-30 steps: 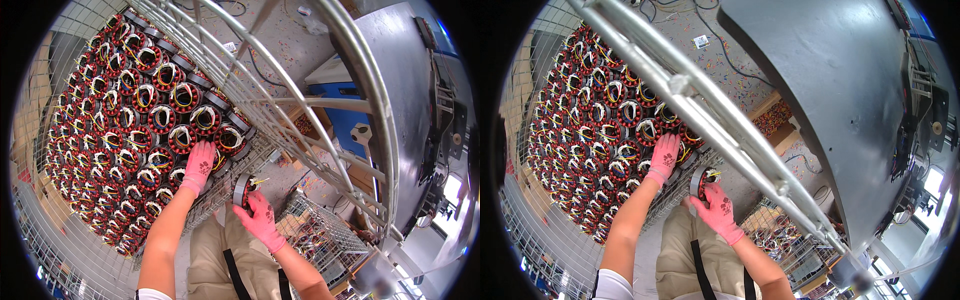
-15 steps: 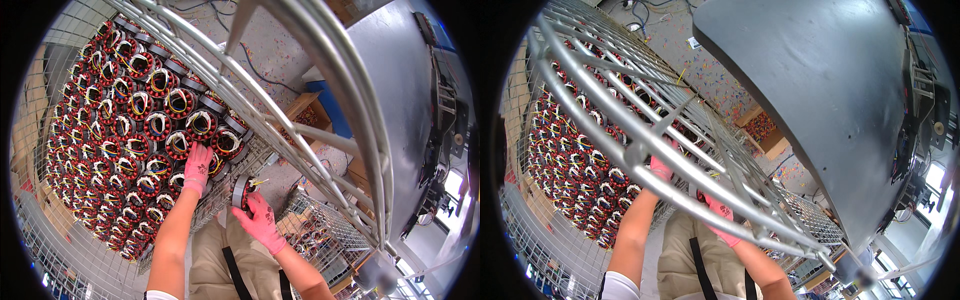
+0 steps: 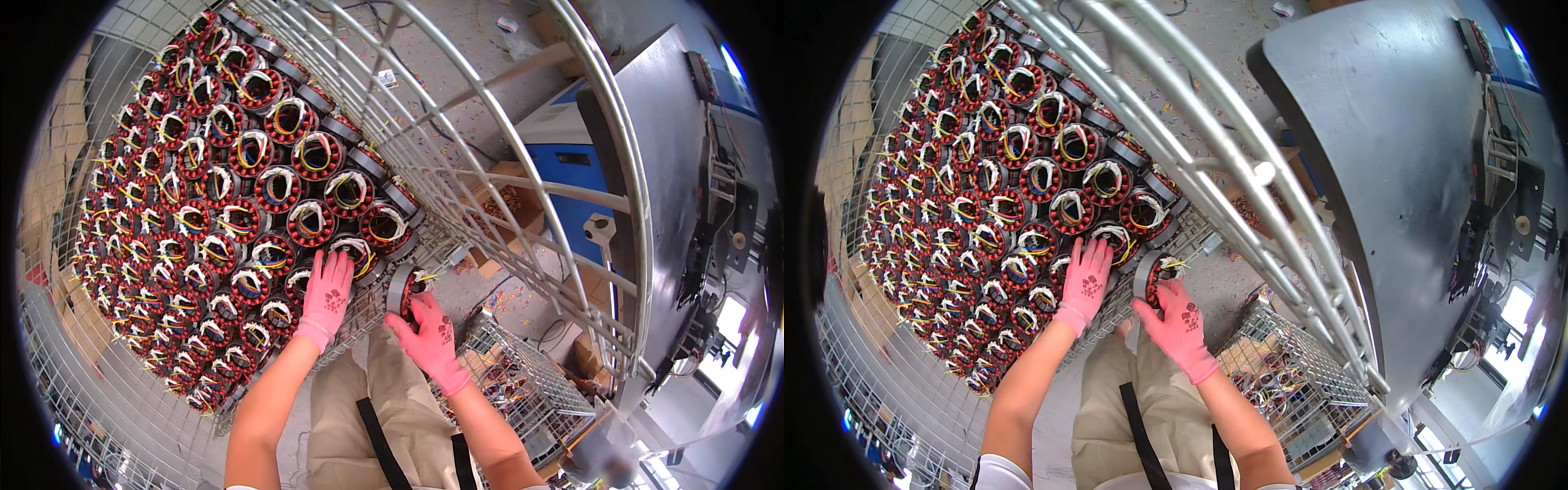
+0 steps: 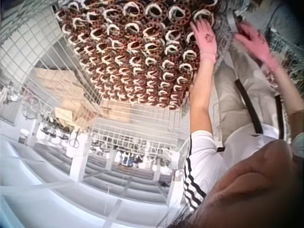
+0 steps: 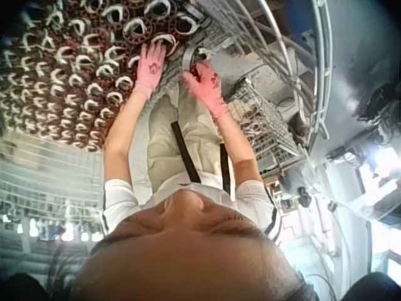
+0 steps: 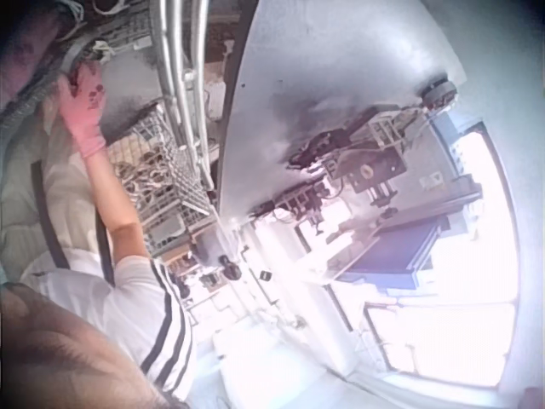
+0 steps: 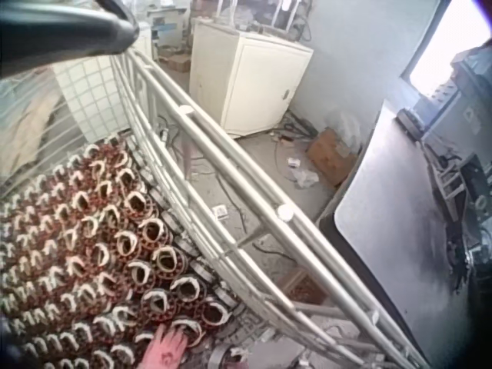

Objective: The person assembles motors by inserting wires into terminal blocks using a screwdriver, securing the motor housings to base plates, and placing the finished assemblies into a wire storage rack.

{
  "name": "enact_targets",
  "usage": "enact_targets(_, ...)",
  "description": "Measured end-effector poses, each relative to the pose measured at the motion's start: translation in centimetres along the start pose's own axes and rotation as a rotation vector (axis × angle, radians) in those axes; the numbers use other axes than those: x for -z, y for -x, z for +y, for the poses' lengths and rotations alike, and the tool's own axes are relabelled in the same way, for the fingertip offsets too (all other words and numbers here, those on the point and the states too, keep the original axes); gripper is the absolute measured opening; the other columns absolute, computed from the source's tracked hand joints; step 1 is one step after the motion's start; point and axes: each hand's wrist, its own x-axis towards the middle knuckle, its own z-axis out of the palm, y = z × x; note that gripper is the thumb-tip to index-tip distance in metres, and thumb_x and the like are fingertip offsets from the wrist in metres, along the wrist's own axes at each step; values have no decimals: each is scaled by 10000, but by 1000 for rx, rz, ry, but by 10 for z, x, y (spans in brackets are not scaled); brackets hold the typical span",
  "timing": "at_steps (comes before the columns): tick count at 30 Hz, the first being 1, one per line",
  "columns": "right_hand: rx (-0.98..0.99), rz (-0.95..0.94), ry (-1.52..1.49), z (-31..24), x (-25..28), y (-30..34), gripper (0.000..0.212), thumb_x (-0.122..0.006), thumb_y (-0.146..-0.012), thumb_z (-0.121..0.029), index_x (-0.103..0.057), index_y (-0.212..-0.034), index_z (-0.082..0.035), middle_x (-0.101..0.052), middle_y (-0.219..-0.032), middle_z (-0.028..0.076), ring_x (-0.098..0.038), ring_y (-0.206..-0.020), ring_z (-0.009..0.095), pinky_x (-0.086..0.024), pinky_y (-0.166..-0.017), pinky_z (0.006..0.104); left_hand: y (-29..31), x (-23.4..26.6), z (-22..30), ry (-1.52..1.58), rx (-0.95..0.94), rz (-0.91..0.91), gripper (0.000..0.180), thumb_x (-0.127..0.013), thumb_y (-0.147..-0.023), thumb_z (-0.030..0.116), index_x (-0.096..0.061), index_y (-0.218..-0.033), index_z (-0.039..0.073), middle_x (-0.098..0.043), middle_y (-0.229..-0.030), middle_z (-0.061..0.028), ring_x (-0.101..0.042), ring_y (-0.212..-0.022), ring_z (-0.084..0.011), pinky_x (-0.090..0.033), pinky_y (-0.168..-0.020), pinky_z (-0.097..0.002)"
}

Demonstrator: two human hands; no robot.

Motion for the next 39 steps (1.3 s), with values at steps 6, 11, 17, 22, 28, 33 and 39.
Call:
enact_targets(6,-20,0,-32,0,0,4,285,-689,-817,-270,-631,-939,-18,-587,-950,136,-600,-757,278,-481,-650,341,-1,11,4,38,129,-159,651,-535,-875,345,-400,-1376,-48,-328,-1485,-193,-275,-1391,-337,-118,-1166,-526)
enact_targets(11,23,-36,13,2,-1,5,287,-683,-820,-287,-622,-910,-22,-588,-970,141,-591,-839,317,-482,-695,379,-8,7,10,21,164,-264,687,-501,-902,403,-366,-1401,-49,-341,-1481,-195,-256,-1397,-363,-21,-1181,-542)
enact_targets(17,34,-31,-21,-3,-3,2,267,-682,-822,-269,-628,-922,-28,-586,-972,139,-590,-839,315,-482,-694,377,-21,-3,18,128,262,-242,696,-521,-894,392,-359,-1401,-56,-356,-1468,-204,-271,-1383,-379,-87,-1183,-496)
enact_targets(22,-5,-58,-40,-13,-3,3,255,-685,-821,-254,-636,-941,-34,-587,-970,134,-598,-797,309,-485,-677,372,-17,5,20,174,288,-197,682,-553,-881,367,-378,-1383,-61,-345,-1466,-218,-273,-1373,-396,-124,-1177,-472)
enact_targets(28,74,-107,112,-25,-1,14,268,-671,-824,-279,-632,-961,-52,-586,-966,127,-619,-816,319,-501,-674,396,60,74,36,1257,531,23,530,-480,-969,330,-436,-1362,-23,-536,-1324,-167,-475,-1258,-270,-321,-1098,-358)
enact_targets(33,249,-389,207,-63,-26,40,286,-663,-828,-294,-614,-969,-50,-593,-992,135,-612,-889,334,-512,-742,395,128,80,84,2476,870,311,428,-475,-1006,230,-405,-1371,17,-539,-1261,-63,-510,-1118,-159,-410,-990,-321)
enact_targets(39,250,-1060,-254,-61,-33,-2,315,-682,-865,-257,-662,-1081,-29,-634,-1163,137,-606,-1089,248,-488,-904,347,181,91,92,2459,1046,633,427,-523,-970,142,-400,-1360,18,-516,-1282,-58,-498,-1158,-167,-376,-1021,-319)
